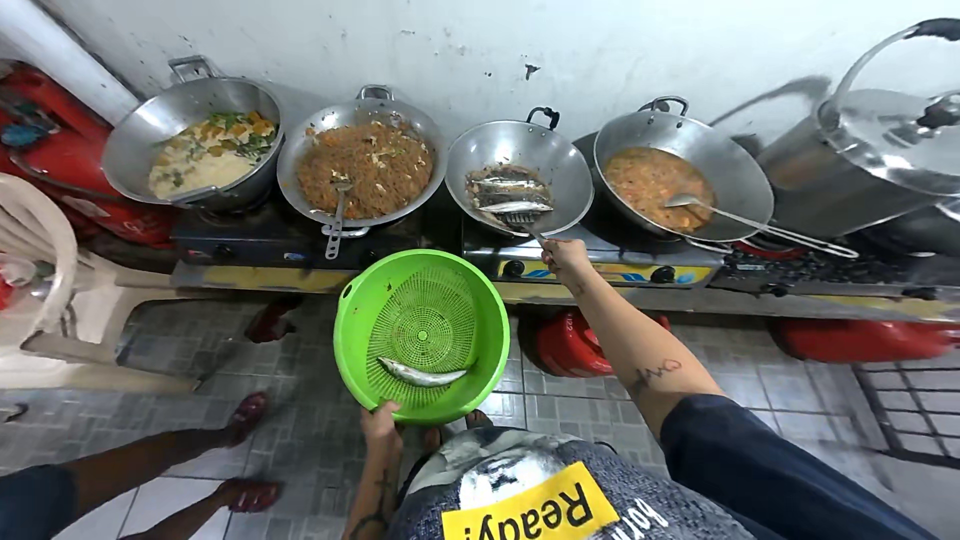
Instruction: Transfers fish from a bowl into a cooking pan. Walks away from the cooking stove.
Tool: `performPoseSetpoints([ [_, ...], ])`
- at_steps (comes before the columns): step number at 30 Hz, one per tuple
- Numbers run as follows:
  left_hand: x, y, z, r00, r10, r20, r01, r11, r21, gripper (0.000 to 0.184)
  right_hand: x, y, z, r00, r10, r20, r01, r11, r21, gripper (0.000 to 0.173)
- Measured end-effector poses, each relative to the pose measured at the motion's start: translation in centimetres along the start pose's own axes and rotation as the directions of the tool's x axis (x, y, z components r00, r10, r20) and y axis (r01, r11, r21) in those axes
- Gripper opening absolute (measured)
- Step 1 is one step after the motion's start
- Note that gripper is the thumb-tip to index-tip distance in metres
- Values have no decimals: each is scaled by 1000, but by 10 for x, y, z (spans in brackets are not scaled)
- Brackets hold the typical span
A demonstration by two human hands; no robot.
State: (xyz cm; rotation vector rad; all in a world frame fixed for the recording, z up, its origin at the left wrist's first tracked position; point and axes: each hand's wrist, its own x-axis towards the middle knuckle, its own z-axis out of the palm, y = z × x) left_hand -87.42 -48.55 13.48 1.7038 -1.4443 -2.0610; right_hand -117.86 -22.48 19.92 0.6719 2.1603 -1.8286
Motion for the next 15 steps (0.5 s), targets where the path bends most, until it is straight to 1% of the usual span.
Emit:
performPoseSetpoints([
  [4, 3, 0, -1, 1000, 12, -5, -12, 1000, -12, 58, 4, -10, 5, 1000, 8, -2, -8, 999, -41, 18],
  [7, 3, 0, -1, 1000, 9, -13, -10, 1000, -29, 55, 8, -14, 10, 1000, 6, -22, -7, 999, -52, 15],
  [10, 3, 1, -1, 1000, 12, -9, -12, 999, -37, 59, 11, -16, 10, 999, 10, -31, -13, 996, -90, 15],
  [12, 2, 1, -1, 1000, 29, -12, -29, 999, -36, 63, 11, -24, 6, 1000, -2, -16, 0, 991, -134, 12],
  [13, 2, 0, -2, 999, 34, -11, -35, 999, -33, 65, 10, -31, 1, 1000, 0, 1, 1, 989, -148, 13],
  [15, 1, 0, -1, 999, 39, -14, -39, 999, -19, 64, 7, -49, -10, 999, 12, 32, -5, 980, -198, 13],
])
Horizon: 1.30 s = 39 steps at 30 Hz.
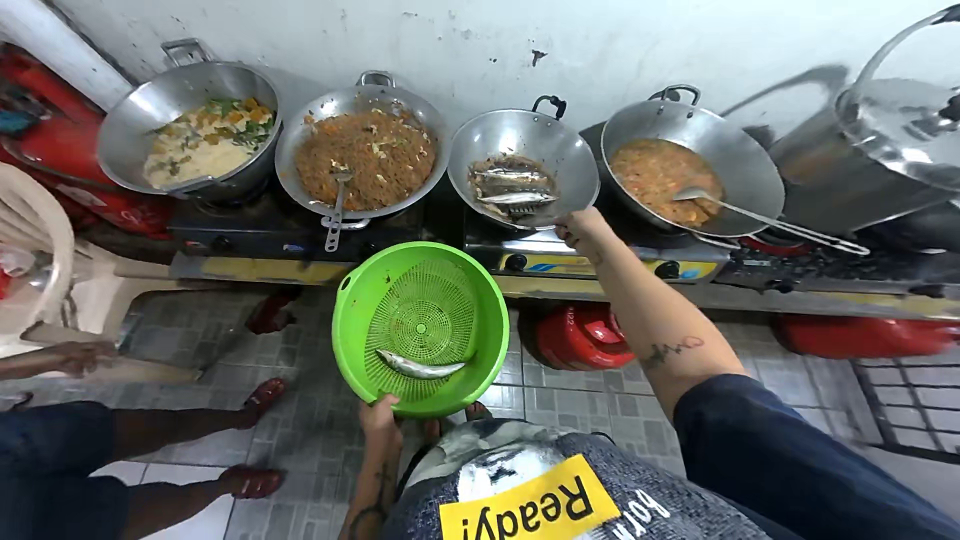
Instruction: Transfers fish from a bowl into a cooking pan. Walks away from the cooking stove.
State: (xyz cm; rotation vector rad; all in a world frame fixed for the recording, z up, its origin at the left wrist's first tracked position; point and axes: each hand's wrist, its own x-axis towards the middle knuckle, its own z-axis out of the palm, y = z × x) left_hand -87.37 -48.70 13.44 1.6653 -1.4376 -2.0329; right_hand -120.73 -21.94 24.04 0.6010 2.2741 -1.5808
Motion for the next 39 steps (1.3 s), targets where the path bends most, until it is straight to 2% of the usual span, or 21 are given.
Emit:
performPoseSetpoints([
  [5, 0, -1, 1, 1000, -13, -3, 13, 1000, -12, 61, -18, -38, -30, 997, 66, 33, -61, 989, -131, 4],
  [7, -2, -2, 2, 1000, -19, -7, 19, 1000, -16, 60, -26, -44, -34, 995, 87, 51, -80, 988, -131, 3],
  [20, -8, -2, 3, 1000, -16, -4, 16, 1000, 4, 57, 2, -6, 11, 987, 78, 140, -111, 962, 250, 6],
  [24, -10, 0, 3, 1000, -29, 0, 29, 1000, 8, 59, 4, -10, 11, 974, 138, 182, -202, 894, 400, 4],
  [27, -11, 1, 6, 1000, -24, -17, 25, 999, 30, 56, -4, -18, -7, 937, 187, 297, -319, 803, 503, 9],
  [29, -13, 1, 6, 1000, 1, -3, -1, 999, 53, 53, -7, -15, -23, 913, 158, 376, -353, 767, 535, 13],
  [31, -14, 5, 10, 1000, 5, 6, -5, 999, 48, 56, -14, -12, -36, 921, 108, 374, -291, 829, 478, 14],
  [34, -19, 9, 13, 1000, 2, 24, -4, 998, 64, 57, -54, -4, -48, 975, -27, 220, -14, 983, 182, 10],
  [37, -20, 16, 20, 998, -58, 27, 56, 996, 73, 51, -111, 9, -68, 958, -178, 223, 200, 976, -81, 23],
  [39, -19, 17, 28, 996, -78, 44, 76, 996, 39, 53, -145, 23, -81, 944, -166, 285, 206, 972, -117, 28],
])
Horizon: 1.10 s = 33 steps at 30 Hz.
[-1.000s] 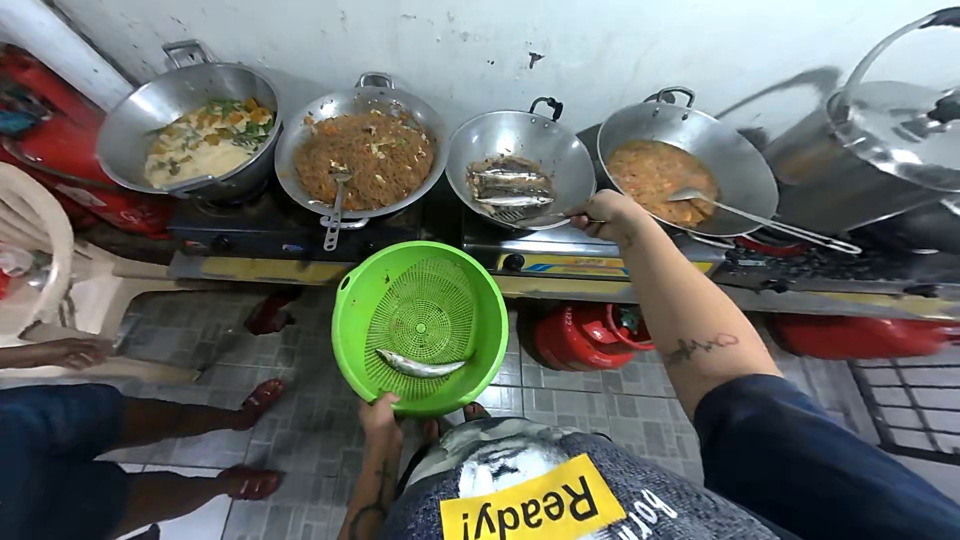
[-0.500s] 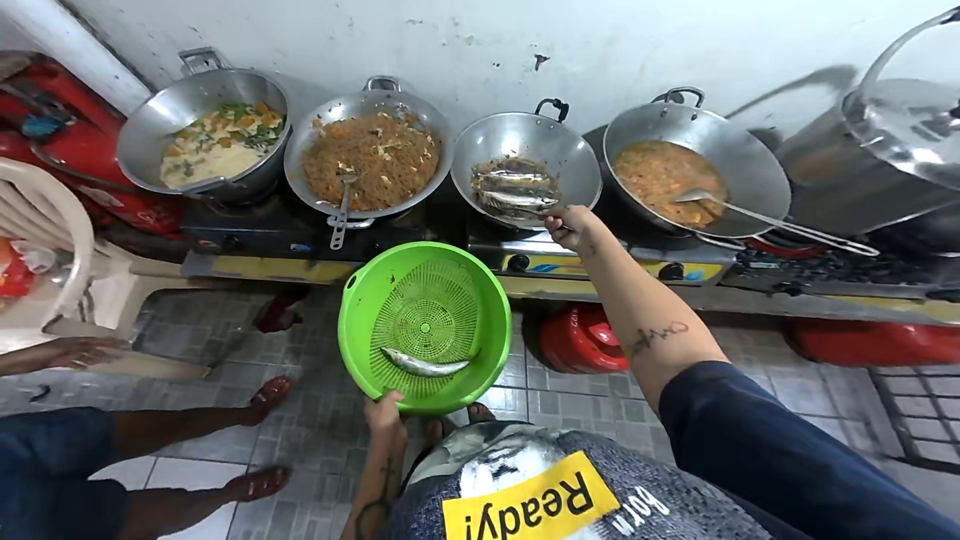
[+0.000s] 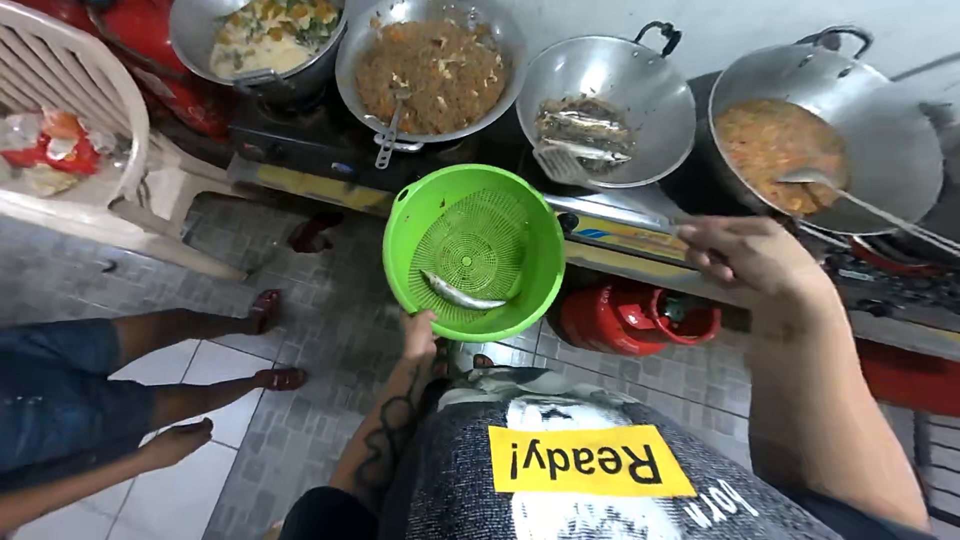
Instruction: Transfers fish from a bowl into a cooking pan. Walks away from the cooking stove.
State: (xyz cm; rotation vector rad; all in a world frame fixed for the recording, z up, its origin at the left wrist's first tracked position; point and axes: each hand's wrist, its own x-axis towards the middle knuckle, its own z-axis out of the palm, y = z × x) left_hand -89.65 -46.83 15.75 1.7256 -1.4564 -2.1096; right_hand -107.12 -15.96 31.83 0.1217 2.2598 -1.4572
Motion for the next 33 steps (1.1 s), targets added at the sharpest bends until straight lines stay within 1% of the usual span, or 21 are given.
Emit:
performPoseSetpoints([
  [1, 0, 0, 4, 1000, 2, 8, -2, 1000, -20, 54, -15, 6, 2, 998, 24, 54, -26, 999, 40, 29],
  [3, -1, 0, 11, 1000, 10, 26, -9, 999, -45, 55, -37, 21, 7, 972, 83, 220, -109, 988, 106, 28],
  [5, -4, 0, 17, 999, 19, 33, -18, 999, -42, 50, -48, 36, 15, 913, 141, 383, -204, 970, 130, 30],
  [7, -6, 1, 22, 999, 33, 30, -32, 999, -32, 52, -52, 46, 23, 851, 200, 486, -289, 950, 116, 30],
  [9, -8, -1, 25, 999, 47, 28, -47, 999, -16, 59, -54, 51, 30, 805, 271, 527, -370, 925, 89, 29],
  [11, -8, -6, 26, 998, 62, 15, -62, 998, -10, 60, -53, 58, 37, 760, 331, 559, -465, 878, 113, 27],
  [13, -10, -11, 25, 998, 66, 11, -66, 998, 0, 63, -45, 70, 47, 701, 369, 610, -576, 798, 179, 25],
  [15, -15, -16, 23, 999, 49, 25, -49, 999, 8, 65, -40, 81, 57, 661, 390, 641, -664, 702, 258, 25],
  [17, -18, -22, 22, 999, 39, 32, -39, 999, 15, 64, -38, 85, 66, 654, 397, 644, -699, 643, 313, 25],
  [18, -19, -25, 21, 999, 39, 35, -39, 999, 10, 64, -38, 83, 70, 677, 398, 619, -684, 650, 331, 25],
  [21, -24, -26, 16, 999, 31, 25, -30, 999, -28, 62, -36, 75, 77, 775, 368, 514, -597, 693, 403, 25],
  [23, -26, -25, 14, 999, 23, 28, -22, 999, -45, 65, -40, 63, 80, 863, 310, 398, -469, 785, 405, 22],
  [24, -28, -27, 11, 999, 23, 25, -21, 999, -47, 66, -46, 57, 82, 906, 258, 334, -378, 850, 368, 21],
  [25, -30, -30, 8, 1000, 26, 16, -26, 999, -44, 66, -54, 52, 84, 937, 196, 287, -279, 918, 281, 22],
  [26, -31, -32, 5, 999, 41, 5, -41, 998, -43, 64, -61, 45, 85, 954, 121, 275, -159, 980, 122, 25],
  [27, -34, -32, 3, 998, 59, -5, -59, 997, -52, 62, -68, 35, 86, 949, 52, 310, -20, 994, -106, 30],
  [28, -38, -32, 0, 997, 79, -6, -79, 995, -59, 59, -74, 23, 88, 925, 15, 380, 124, 933, -337, 34],
  [29, -43, -31, -3, 996, 92, 9, -91, 993, -70, 58, -80, 12, 93, 889, 3, 457, 255, 827, -501, 36],
  [30, -46, -31, -6, 994, 104, 16, -103, 992, -70, 57, -84, 3, 100, 851, 19, 524, 352, 720, -598, 38],
  [32, -52, -35, -17, 995, 101, -1, -101, 993, -64, 53, -84, 9, 118, 788, 26, 615, 493, 571, -656, 43],
  [33, -56, -38, -25, 996, 83, -14, -84, 995, -61, 49, -82, 19, 125, 768, 19, 640, 531, 540, -653, 44],
])
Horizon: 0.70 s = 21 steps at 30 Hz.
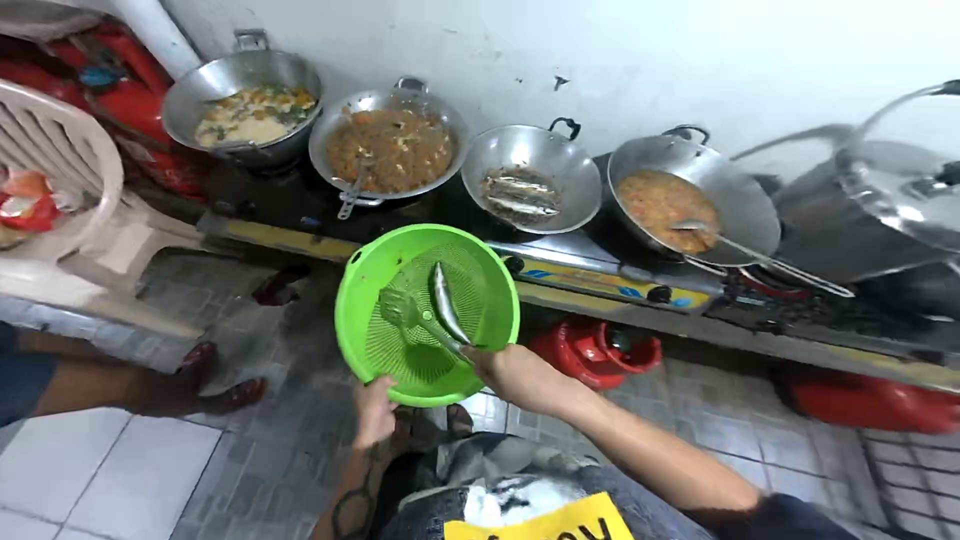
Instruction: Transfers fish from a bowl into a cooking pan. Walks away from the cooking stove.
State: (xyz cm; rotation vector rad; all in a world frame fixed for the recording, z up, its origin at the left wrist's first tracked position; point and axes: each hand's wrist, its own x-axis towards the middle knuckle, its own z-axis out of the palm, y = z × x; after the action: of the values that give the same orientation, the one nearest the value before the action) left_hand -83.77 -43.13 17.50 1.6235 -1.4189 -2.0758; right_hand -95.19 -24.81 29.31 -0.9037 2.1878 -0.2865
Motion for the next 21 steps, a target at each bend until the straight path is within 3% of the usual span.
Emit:
performPoseSetpoints([
  [7, -6, -15, -80, 994, -102, -28, 100, 993, -66, 35, 23, 7, 47, 986, 64, -156, -69, 997, -24, 44],
  [10, -4, -18, -123, 994, -98, -47, 93, 991, -101, 30, 35, -18, 72, 980, 58, -188, -65, 997, -31, 54],
  [12, -5, -19, -158, 995, -77, -56, 72, 993, -97, 32, 37, -44, 95, 977, 46, -208, -53, 998, -28, 45],
  [15, -3, -15, -214, 997, -7, -71, 1, 996, -86, 44, 25, -86, 112, 942, -65, -329, 7, 985, -175, 27],
  [18, -1, -10, -263, 992, 64, -107, -70, 997, -45, 52, -5, -116, 108, 868, -219, -446, 50, 932, -360, 25],
  [21, 2, -3, -298, 985, 107, -132, -109, 994, -8, 55, -27, -136, 100, 859, -220, -463, -21, 887, -461, 24],
])
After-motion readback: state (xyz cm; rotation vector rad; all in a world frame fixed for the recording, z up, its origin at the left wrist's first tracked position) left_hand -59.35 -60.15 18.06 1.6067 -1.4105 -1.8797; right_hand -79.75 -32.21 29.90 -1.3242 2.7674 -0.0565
